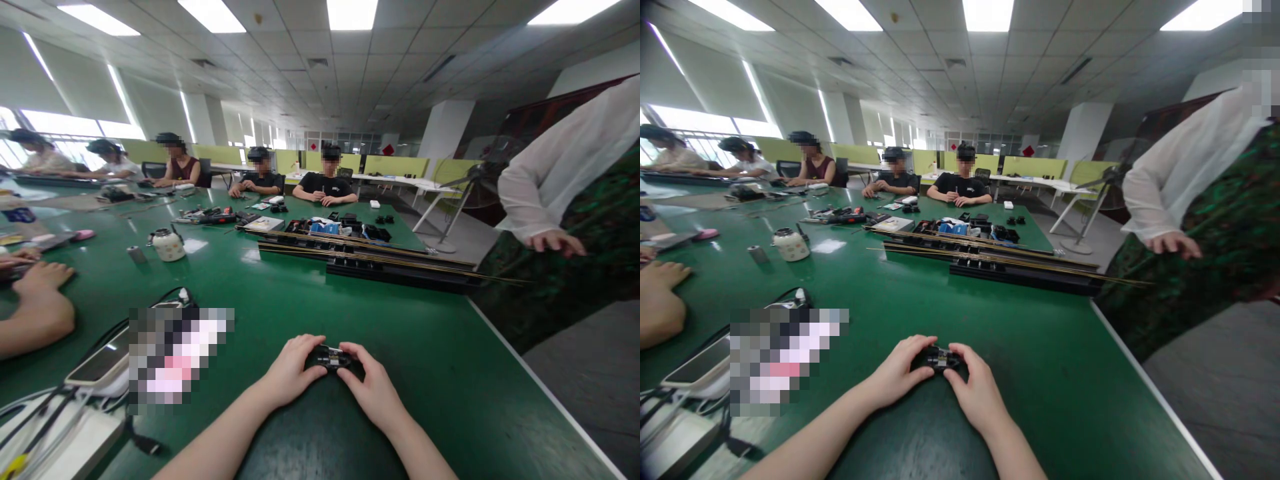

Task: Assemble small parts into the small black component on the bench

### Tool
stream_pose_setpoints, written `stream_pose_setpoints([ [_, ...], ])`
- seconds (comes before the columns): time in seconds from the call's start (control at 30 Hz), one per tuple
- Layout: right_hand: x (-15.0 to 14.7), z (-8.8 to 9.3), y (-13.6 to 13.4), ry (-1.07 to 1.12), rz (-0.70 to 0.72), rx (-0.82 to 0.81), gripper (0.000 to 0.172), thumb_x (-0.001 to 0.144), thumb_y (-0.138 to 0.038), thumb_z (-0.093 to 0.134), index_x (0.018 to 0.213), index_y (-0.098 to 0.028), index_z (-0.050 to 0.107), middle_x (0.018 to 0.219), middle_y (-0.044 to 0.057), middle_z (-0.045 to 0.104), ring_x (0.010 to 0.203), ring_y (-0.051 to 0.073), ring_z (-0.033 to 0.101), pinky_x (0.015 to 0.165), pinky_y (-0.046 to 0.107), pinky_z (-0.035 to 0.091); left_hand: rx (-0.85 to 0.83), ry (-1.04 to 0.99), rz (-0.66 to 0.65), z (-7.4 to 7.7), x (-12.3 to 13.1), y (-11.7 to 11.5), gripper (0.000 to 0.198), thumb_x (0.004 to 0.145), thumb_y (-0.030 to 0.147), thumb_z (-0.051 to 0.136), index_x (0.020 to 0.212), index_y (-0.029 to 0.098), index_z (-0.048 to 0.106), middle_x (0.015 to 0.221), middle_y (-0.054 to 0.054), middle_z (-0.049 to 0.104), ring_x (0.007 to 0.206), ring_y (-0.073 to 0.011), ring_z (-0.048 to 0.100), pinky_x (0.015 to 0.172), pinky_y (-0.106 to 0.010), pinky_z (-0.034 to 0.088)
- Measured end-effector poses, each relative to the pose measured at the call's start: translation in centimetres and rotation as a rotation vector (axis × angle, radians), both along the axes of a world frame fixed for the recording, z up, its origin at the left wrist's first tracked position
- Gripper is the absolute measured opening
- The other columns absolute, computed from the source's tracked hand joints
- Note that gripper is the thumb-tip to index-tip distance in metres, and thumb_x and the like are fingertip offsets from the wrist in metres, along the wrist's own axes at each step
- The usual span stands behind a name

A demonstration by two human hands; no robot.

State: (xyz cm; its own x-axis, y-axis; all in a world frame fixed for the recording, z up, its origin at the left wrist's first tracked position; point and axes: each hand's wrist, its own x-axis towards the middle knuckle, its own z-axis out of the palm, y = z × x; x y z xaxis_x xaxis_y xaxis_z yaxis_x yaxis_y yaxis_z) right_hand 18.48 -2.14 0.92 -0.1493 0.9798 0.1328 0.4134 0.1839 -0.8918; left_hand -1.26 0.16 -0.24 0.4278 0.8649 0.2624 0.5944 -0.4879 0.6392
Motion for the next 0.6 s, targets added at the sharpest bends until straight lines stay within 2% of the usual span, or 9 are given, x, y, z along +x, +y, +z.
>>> stream_pose_setpoints([
  [0.27, -0.19, -0.04, 0.11, 0.007, -0.004, 0.0, 0.034, 0.074, -0.022, 0.057, 0.108, -0.023, 0.057, 0.112, 0.005, 0.063, 0.108, 0.02, 0.056, 0.099, 0.038, 0.04, 0.005, 0.047, -0.027, 0.87, 0.01, -0.17, 0.033, 0.075, 0.021, 0.067, 0.106, 0.022, 0.054, 0.1, -0.004, 0.057, 0.095, -0.0227, 0.051, 0.085, -0.034, 0.04],
  [0.6, -0.11, 0.1, 0.2, -0.019, -0.004, 0.011, 0.032, 0.074, -0.024, 0.057, 0.106, -0.023, 0.059, 0.112, 0.005, 0.064, 0.107, 0.022, 0.057, 0.098, 0.04, 0.04, 0.025, 0.06, -0.046, 1.09, 0.02, -0.27, 0.027, 0.08, 0.022, 0.061, 0.105, 0.023, 0.052, 0.1, -0.003, 0.057, 0.095, -0.0218, 0.051, 0.085, -0.033, 0.039],
])
